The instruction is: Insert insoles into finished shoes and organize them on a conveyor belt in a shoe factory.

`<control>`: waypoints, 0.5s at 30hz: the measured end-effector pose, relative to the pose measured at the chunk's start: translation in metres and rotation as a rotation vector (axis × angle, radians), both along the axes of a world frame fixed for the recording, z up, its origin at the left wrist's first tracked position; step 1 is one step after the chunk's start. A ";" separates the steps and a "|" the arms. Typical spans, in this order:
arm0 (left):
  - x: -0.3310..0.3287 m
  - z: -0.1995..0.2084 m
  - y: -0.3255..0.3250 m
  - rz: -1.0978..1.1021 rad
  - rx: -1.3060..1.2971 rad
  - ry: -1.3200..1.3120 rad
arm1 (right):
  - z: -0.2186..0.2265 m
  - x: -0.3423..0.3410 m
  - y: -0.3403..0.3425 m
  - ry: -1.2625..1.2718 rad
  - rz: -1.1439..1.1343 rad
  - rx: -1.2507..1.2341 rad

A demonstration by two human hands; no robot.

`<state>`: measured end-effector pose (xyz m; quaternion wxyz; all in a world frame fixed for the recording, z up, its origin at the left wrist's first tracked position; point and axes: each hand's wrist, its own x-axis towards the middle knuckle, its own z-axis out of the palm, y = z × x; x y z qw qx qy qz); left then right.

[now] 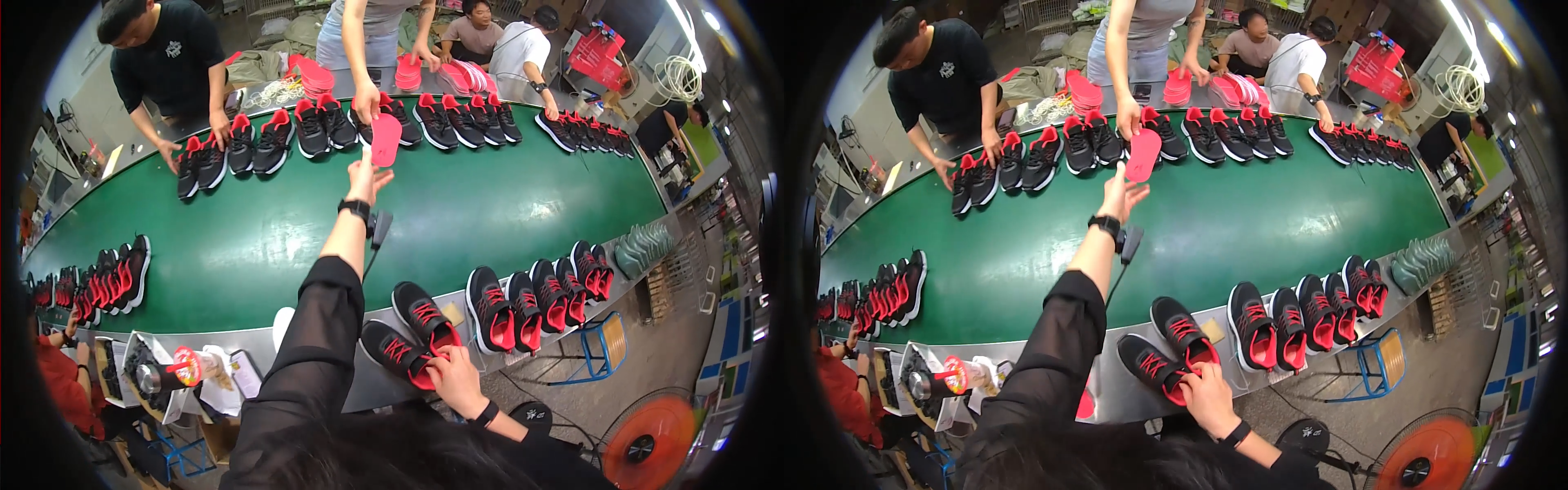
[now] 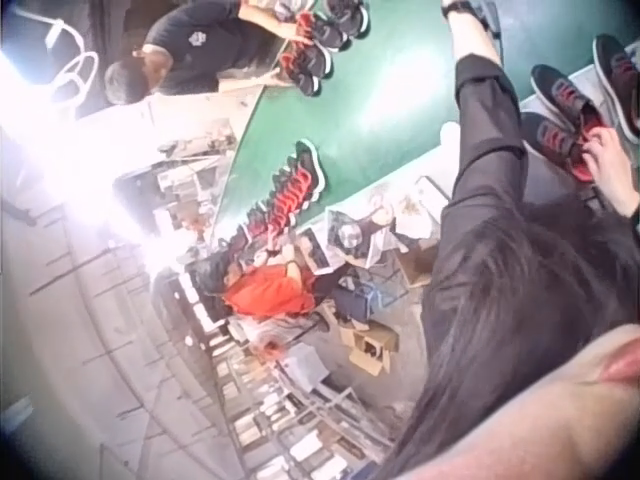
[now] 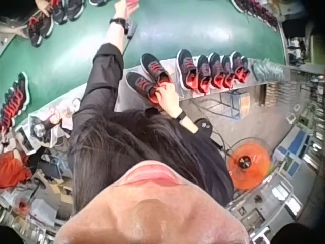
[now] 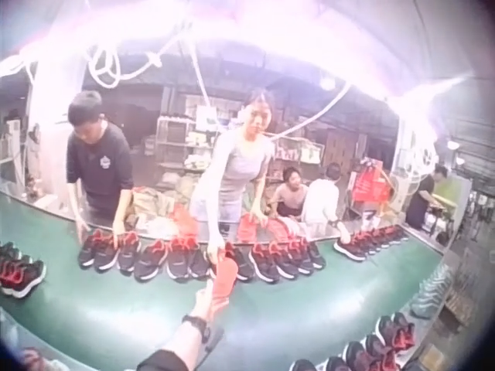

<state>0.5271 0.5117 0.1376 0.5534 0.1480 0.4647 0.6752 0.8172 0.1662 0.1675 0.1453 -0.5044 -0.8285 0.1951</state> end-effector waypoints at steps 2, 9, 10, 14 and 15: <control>-0.006 -0.001 0.025 -0.050 0.112 0.066 | -0.002 -0.001 0.008 0.085 -0.021 0.004; 0.081 0.013 -0.100 -0.082 0.143 0.347 | 0.021 0.002 0.089 0.561 -0.332 -0.073; 0.099 0.013 -0.141 -0.112 0.161 0.437 | 0.017 0.000 0.104 0.701 -0.394 -0.150; 0.180 0.032 -0.282 -0.326 0.103 1.050 | 0.027 0.003 0.143 0.913 -0.439 -0.397; 0.188 0.031 -0.303 -0.405 0.196 1.078 | 0.035 -0.001 0.138 0.874 -0.465 -0.447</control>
